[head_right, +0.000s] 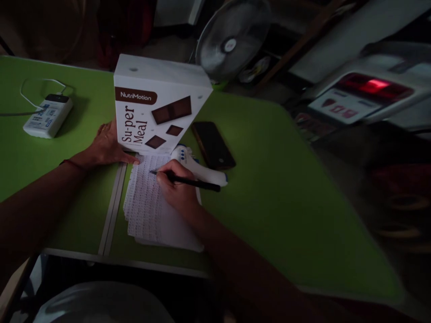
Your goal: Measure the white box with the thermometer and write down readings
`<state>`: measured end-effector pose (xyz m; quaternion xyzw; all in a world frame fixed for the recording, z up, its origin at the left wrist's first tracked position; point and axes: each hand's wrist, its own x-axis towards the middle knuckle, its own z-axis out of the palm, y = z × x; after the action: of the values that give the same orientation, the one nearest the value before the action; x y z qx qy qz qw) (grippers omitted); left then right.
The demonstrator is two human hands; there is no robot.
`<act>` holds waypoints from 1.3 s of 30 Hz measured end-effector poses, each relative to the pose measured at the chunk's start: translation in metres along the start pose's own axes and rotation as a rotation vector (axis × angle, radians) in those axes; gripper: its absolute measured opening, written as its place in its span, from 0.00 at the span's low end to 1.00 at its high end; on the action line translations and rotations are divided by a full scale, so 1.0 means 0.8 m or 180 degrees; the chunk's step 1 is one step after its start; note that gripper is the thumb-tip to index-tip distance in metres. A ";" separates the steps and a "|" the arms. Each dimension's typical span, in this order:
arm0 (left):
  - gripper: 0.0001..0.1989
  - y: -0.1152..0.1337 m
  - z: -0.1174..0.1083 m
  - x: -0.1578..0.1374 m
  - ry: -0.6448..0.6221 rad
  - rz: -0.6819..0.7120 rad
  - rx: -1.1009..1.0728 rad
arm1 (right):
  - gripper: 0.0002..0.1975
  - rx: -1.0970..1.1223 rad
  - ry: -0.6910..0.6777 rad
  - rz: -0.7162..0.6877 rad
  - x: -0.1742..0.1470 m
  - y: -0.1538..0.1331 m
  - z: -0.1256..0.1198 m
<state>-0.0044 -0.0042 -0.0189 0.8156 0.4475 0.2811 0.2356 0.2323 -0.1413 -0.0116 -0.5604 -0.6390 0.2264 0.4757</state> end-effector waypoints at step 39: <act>0.75 0.031 -0.008 -0.010 -0.0202 -0.0361 0.0539 | 0.10 0.0213 -0.0373 -0.0191 0.015 0.021 -0.003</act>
<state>0.0027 -0.0220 -0.0007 0.8145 0.5074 0.2025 0.1955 0.2438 -0.1265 -0.0203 -0.5106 -0.6742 0.2658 0.4626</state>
